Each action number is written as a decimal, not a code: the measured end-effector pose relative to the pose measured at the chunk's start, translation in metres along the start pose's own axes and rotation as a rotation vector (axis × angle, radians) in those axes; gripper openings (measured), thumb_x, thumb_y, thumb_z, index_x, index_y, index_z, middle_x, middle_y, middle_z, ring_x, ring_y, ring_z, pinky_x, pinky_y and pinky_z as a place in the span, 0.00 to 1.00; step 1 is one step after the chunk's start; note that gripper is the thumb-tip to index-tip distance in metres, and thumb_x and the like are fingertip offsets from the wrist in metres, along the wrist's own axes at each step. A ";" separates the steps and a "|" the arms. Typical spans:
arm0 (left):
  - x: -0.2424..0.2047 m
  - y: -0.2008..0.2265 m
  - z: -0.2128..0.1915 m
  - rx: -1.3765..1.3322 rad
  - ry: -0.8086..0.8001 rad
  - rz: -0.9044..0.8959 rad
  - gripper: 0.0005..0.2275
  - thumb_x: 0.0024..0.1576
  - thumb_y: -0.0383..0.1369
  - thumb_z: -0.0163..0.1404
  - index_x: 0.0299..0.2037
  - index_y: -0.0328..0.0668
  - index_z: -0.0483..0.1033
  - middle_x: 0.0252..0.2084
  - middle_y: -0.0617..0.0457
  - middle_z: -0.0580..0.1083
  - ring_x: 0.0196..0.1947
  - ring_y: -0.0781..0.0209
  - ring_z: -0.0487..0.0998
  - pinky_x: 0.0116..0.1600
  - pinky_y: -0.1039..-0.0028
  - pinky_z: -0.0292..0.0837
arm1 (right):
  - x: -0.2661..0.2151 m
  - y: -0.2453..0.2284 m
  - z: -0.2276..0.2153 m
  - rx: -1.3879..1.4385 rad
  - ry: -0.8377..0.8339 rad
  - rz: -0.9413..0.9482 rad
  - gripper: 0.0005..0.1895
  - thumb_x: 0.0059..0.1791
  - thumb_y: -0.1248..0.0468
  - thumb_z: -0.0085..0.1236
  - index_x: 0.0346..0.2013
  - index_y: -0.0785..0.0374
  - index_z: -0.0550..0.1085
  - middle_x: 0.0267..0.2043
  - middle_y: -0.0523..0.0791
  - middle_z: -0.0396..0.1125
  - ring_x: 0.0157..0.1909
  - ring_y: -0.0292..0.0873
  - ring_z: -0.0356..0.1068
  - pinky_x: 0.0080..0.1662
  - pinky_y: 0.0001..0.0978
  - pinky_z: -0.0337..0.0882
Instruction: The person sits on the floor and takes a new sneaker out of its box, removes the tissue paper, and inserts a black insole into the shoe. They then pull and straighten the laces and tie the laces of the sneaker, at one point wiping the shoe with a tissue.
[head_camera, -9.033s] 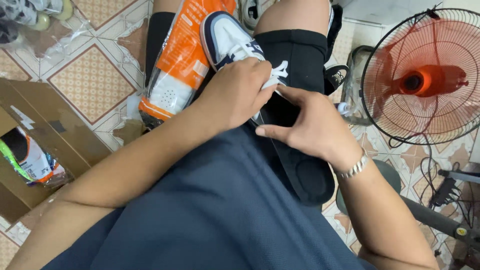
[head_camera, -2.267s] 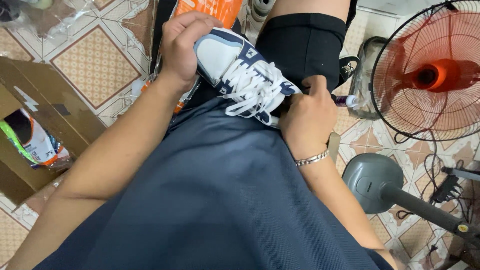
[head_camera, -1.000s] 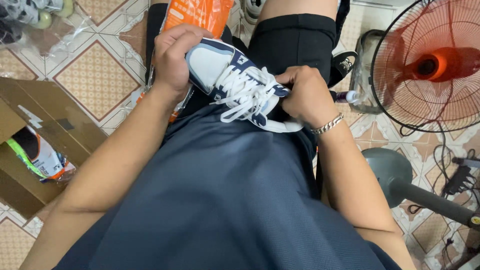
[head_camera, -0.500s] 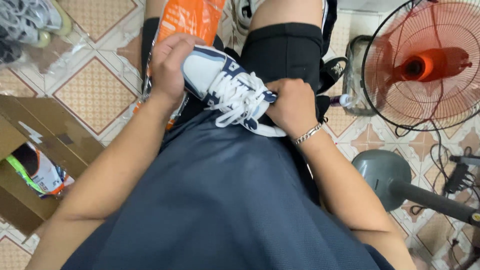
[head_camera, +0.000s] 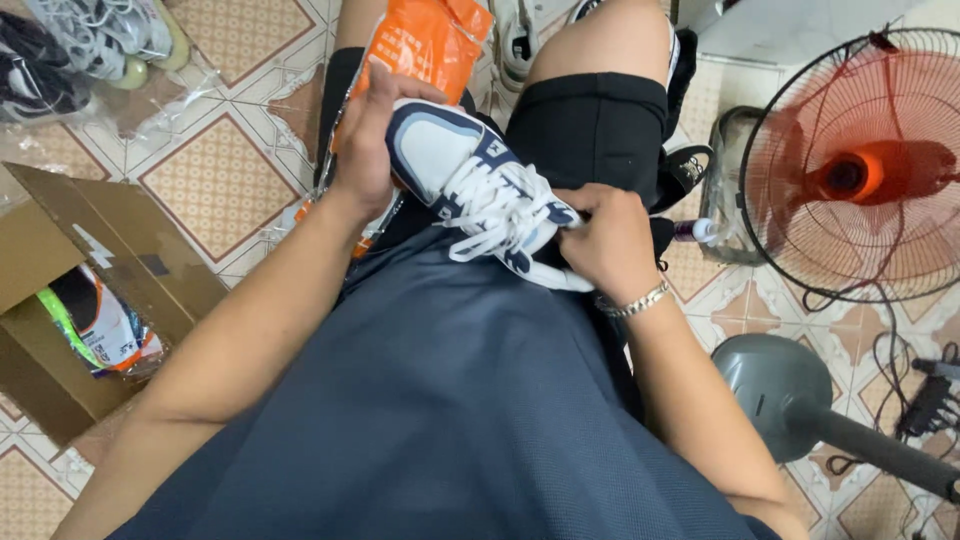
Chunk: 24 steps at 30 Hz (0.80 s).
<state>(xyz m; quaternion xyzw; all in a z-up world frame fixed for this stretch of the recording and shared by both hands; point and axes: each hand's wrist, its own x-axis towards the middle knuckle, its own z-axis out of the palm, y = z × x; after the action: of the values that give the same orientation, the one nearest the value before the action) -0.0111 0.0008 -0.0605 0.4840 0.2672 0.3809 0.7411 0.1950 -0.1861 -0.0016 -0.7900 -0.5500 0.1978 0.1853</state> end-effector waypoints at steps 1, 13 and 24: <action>-0.002 0.000 -0.001 0.001 0.006 0.007 0.27 0.67 0.51 0.34 0.41 0.33 0.79 0.38 0.48 0.82 0.39 0.64 0.83 0.50 0.78 0.79 | -0.002 0.010 0.005 -0.001 -0.001 -0.009 0.22 0.39 0.72 0.59 0.46 0.51 0.83 0.40 0.51 0.75 0.44 0.55 0.75 0.48 0.41 0.74; -0.015 0.008 -0.005 -0.227 -0.151 -0.099 0.22 0.73 0.44 0.45 0.42 0.26 0.76 0.47 0.31 0.80 0.42 0.51 0.81 0.51 0.67 0.77 | -0.018 0.040 0.018 0.851 -0.221 -0.114 0.36 0.46 0.74 0.63 0.70 0.67 0.67 0.63 0.48 0.68 0.65 0.39 0.67 0.67 0.29 0.62; -0.013 0.057 0.014 1.393 0.202 0.467 0.32 0.45 0.40 0.63 0.59 0.34 0.67 0.50 0.36 0.71 0.47 0.34 0.75 0.50 0.54 0.71 | 0.043 0.114 -0.045 1.845 0.307 0.105 0.29 0.48 0.60 0.58 0.63 0.64 0.65 0.61 0.47 0.67 0.63 0.48 0.68 0.69 0.47 0.65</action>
<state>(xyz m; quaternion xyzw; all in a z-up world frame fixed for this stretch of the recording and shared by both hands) -0.0253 -0.0035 -0.0023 0.8488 0.4041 0.3136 0.1338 0.3222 -0.1865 -0.0262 -0.3723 -0.1087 0.4574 0.8002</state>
